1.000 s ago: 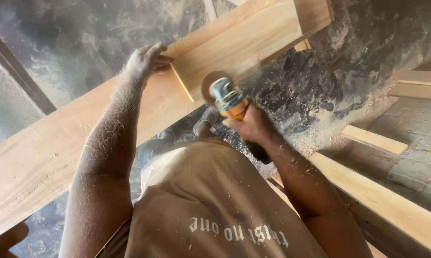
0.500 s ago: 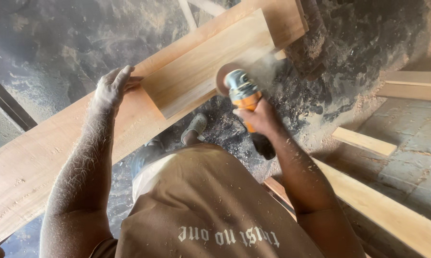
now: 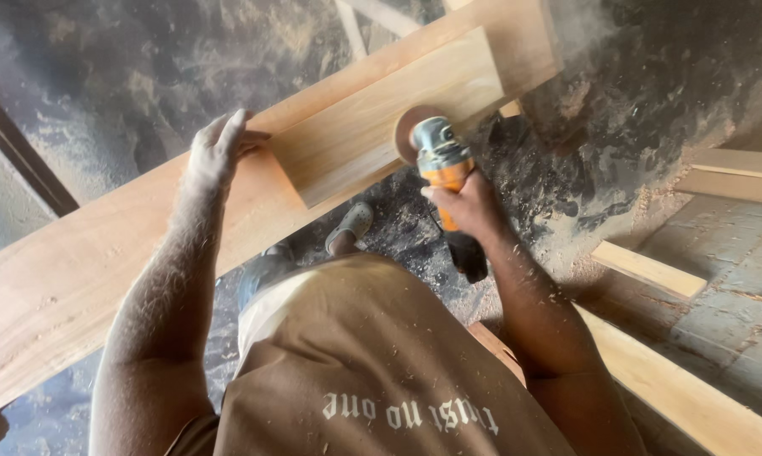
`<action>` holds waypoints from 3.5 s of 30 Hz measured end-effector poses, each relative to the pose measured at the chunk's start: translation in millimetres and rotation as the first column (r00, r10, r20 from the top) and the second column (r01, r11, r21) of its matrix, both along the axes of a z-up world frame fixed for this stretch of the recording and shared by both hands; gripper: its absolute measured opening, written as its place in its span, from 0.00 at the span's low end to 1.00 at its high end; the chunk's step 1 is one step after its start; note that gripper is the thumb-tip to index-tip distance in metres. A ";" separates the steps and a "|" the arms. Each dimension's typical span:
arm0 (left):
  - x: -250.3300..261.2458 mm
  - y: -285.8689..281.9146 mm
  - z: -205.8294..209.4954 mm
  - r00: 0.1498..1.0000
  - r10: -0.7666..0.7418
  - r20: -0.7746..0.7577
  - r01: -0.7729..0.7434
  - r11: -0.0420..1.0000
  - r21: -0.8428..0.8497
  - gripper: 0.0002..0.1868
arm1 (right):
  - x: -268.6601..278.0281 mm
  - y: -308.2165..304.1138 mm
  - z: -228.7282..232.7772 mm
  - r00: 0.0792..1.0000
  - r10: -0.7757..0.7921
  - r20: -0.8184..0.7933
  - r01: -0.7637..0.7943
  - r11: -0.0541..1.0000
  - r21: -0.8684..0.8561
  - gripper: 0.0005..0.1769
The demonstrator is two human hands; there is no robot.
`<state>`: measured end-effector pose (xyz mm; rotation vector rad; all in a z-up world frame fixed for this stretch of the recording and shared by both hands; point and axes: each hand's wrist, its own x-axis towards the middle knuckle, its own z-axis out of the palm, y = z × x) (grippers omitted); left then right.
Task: The person uses an angle grinder with a sanding disc to smooth the surfaces of a rectangular wooden block. They systematically sand the top, sides, and edges, flipping the block to access different faces. The person finishes by placing the sanded block on a larger wooden plank.
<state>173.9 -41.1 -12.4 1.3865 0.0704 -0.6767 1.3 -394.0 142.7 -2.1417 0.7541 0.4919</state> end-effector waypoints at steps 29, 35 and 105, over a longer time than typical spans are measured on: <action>12.5 2.1 1.8 0.993 -0.041 -0.115 0.036 0.998 -0.043 0.44 | -3.6 -8.1 13.2 0.994 0.040 -0.098 -0.049 0.995 -0.090 0.26; 7.0 -2.5 7.4 0.997 0.003 -0.072 -0.002 1.000 0.010 0.44 | 10.6 -71.8 25.3 0.980 -0.169 -0.104 0.159 0.983 -0.096 0.25; 18.3 19.0 -21.7 0.940 0.284 -0.192 -0.324 0.916 -0.235 0.32 | 54.9 129.0 -5.7 0.947 0.319 -0.036 -0.321 0.942 -0.098 0.38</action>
